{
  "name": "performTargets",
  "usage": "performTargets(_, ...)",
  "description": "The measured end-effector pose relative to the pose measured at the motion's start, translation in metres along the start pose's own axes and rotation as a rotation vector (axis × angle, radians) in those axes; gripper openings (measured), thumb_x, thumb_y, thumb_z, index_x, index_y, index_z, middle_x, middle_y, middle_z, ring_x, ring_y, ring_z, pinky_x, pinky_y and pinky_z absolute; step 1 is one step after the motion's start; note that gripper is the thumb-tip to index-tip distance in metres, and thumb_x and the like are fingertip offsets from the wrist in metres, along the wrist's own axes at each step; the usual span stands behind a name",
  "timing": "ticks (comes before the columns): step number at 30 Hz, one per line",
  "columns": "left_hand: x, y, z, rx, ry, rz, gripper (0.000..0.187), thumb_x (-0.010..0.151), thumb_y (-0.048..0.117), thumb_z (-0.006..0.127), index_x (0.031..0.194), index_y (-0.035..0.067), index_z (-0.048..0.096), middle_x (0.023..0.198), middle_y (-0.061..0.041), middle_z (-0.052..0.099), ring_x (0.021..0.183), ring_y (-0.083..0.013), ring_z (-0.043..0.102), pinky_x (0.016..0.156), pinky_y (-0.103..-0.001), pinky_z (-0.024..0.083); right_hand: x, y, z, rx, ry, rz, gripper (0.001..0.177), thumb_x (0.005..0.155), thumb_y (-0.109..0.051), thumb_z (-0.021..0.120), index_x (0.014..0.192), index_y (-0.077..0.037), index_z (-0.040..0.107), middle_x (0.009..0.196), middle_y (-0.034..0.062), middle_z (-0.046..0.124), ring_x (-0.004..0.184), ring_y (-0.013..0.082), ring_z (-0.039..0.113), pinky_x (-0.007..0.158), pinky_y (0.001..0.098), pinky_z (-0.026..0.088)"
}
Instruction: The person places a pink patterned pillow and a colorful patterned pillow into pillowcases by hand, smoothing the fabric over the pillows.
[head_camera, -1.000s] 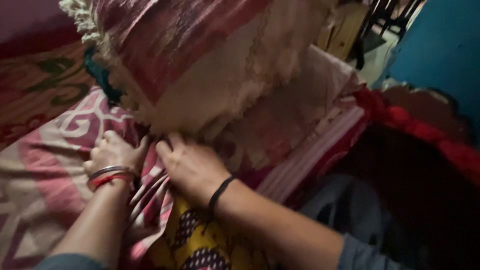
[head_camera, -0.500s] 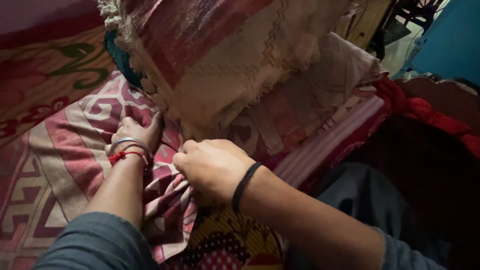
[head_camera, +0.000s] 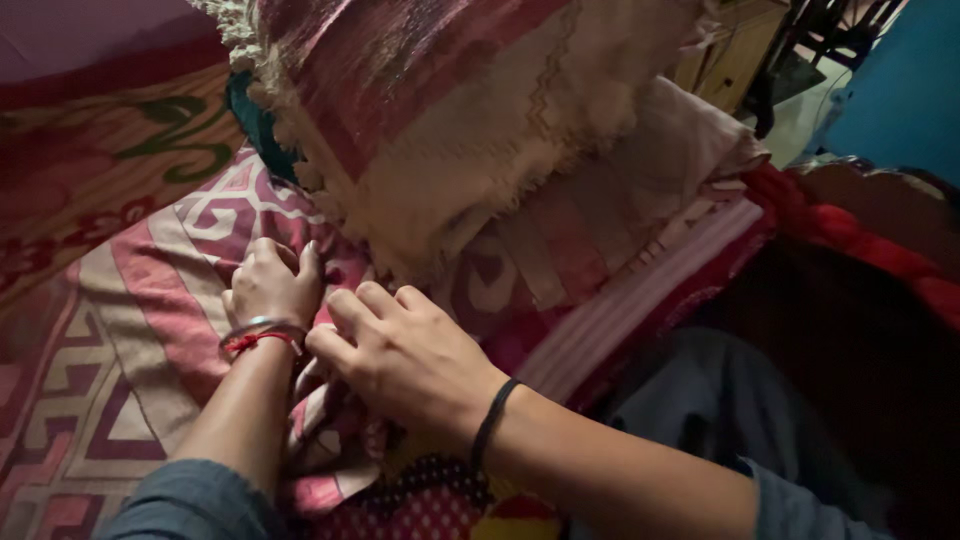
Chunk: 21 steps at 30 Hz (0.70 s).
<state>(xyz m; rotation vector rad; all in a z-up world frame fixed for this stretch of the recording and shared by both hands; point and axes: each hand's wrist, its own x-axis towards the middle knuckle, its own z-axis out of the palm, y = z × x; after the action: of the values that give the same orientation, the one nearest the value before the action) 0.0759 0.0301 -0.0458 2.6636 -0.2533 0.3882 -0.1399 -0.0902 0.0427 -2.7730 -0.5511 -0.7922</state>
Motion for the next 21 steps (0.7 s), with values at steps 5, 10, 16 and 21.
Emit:
performTargets(5,-0.006,-0.017,0.005,0.021,-0.013,0.104,0.053,0.090,0.057,0.066,0.116,0.010,0.065,0.120,-0.016,0.067,0.117,-0.0369,0.060,0.094,-0.053,0.046,-0.009,0.006,0.003,-0.021,-0.018,-0.002,0.035,0.087,-0.017,0.061,0.121,-0.013,0.062,0.118,0.0072,0.063,0.113,0.0250,0.062,0.085,0.0394,0.050)
performTargets(10,-0.032,-0.035,-0.007,-0.045,-0.160,0.156,0.052,0.098,0.056,0.060,0.125,0.012,0.065,0.128,-0.020,0.062,0.123,-0.0383,0.057,0.104,-0.049,0.045,0.002,0.014,0.000,0.035,-0.145,-0.041,0.033,0.085,-0.020,0.065,0.118,-0.014,0.064,0.108,0.0045,0.070,0.105,0.0248,0.068,0.082,0.0417,0.053)
performTargets(16,-0.089,-0.042,-0.024,-0.091,-0.077,0.352,0.054,0.109,0.047,0.038,0.145,0.010,0.055,0.149,-0.015,0.056,0.138,-0.0353,0.051,0.114,-0.054,0.038,0.014,-0.007,-0.014,-0.015,-0.565,0.068,0.018,0.080,-0.023,0.064,0.096,-0.020,0.071,0.080,0.0096,0.072,0.080,0.0342,0.071,0.068,0.0501,0.056)
performTargets(21,-0.130,-0.034,-0.050,-0.051,-0.244,0.318,0.074,0.100,0.056,0.041,0.158,0.012,0.030,0.165,-0.016,0.024,0.151,-0.0376,0.023,0.117,-0.062,0.018,-0.020,-0.024,-0.027,0.035,-0.260,0.103,0.025,0.081,-0.026,0.066,0.103,-0.014,0.063,0.103,0.0046,0.070,0.104,0.0250,0.066,0.082,0.0432,0.051)
